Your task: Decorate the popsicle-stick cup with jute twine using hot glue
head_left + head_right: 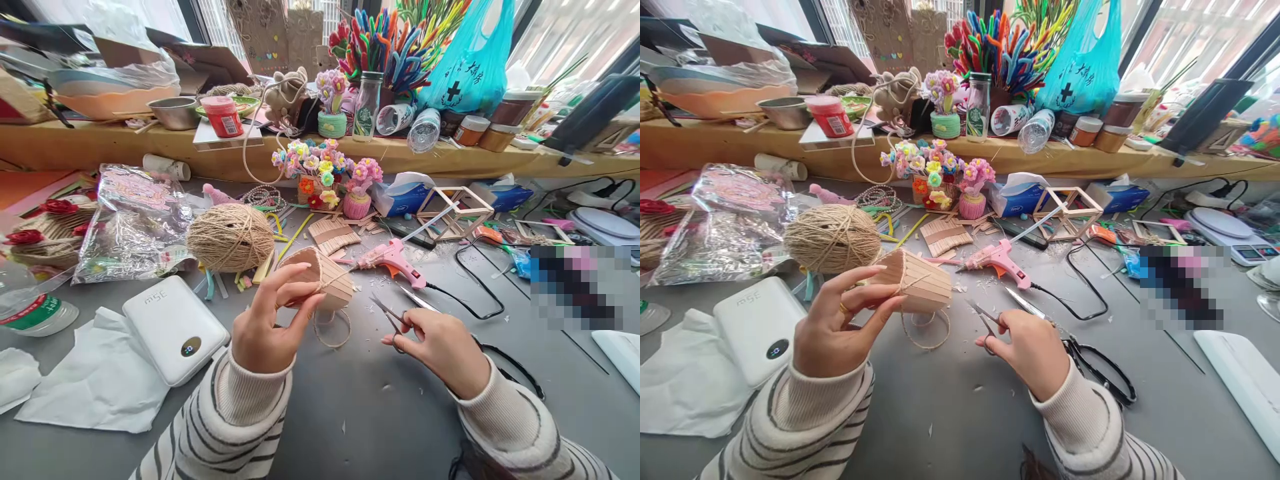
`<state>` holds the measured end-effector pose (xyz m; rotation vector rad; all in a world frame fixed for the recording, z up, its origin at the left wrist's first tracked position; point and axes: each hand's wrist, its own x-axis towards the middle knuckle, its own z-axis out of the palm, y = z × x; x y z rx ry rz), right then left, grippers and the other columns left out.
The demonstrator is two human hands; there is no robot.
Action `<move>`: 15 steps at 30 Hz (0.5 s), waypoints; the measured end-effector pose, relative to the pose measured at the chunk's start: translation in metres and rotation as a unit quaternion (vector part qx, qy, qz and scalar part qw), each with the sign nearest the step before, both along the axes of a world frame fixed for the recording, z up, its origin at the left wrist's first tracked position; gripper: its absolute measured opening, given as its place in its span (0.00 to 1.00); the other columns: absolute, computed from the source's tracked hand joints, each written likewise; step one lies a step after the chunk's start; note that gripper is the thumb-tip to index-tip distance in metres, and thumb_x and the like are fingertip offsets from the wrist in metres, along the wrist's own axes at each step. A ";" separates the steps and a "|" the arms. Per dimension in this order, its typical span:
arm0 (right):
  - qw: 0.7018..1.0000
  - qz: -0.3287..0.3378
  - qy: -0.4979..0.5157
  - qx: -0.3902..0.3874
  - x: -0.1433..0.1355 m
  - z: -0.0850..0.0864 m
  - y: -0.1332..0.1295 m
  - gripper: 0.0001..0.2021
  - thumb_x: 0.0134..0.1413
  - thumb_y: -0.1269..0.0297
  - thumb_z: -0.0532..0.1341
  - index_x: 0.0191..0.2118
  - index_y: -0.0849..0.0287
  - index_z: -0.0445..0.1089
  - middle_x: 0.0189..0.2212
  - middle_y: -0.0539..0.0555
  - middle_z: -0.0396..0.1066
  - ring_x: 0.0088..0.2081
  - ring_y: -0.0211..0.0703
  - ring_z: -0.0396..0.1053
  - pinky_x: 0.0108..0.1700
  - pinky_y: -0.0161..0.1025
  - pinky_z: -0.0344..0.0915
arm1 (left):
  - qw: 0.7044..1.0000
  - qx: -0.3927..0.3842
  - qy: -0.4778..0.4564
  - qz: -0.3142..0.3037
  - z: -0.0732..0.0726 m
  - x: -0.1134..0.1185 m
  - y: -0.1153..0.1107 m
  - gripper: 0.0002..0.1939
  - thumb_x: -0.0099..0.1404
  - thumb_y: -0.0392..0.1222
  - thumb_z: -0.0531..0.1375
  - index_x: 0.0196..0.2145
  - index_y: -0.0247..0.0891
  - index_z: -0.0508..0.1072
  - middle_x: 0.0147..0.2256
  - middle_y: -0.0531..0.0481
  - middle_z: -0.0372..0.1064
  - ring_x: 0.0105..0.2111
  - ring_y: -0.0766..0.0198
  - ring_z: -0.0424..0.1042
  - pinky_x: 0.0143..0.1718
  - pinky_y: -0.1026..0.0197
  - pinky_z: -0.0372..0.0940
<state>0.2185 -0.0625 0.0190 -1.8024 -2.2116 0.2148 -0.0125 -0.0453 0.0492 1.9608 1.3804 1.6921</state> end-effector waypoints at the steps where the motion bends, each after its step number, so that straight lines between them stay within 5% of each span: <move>1: 0.999 -0.014 -0.009 -0.028 0.000 -0.002 0.002 0.16 0.44 0.51 0.65 0.21 0.57 0.65 0.16 0.47 0.64 0.20 0.38 0.65 0.23 0.34 0.55 | 1.000 0.001 0.011 -0.002 0.000 0.000 0.000 0.20 0.56 0.32 0.64 0.47 0.42 0.67 0.30 0.58 0.78 0.28 0.72 0.76 0.36 0.72 0.72; 9: 0.996 -0.021 0.026 -0.085 -0.003 -0.005 0.014 0.05 0.45 0.66 0.63 0.31 0.56 0.67 0.14 0.44 0.67 0.19 0.40 0.68 0.24 0.34 0.59 | 0.997 -0.068 0.003 -0.029 -0.002 -0.001 0.002 0.16 0.58 0.36 0.63 0.45 0.40 0.68 0.30 0.56 0.78 0.29 0.70 0.76 0.38 0.70 0.71; 15: 0.995 -0.039 0.064 -0.059 0.019 0.002 0.003 0.08 0.50 0.64 0.58 0.37 0.58 0.67 0.23 0.49 0.74 0.23 0.40 0.72 0.29 0.36 0.67 | 0.992 -0.108 -0.066 -0.011 -0.003 -0.007 0.007 0.18 0.55 0.37 0.64 0.44 0.39 0.69 0.29 0.56 0.78 0.28 0.70 0.76 0.36 0.70 0.71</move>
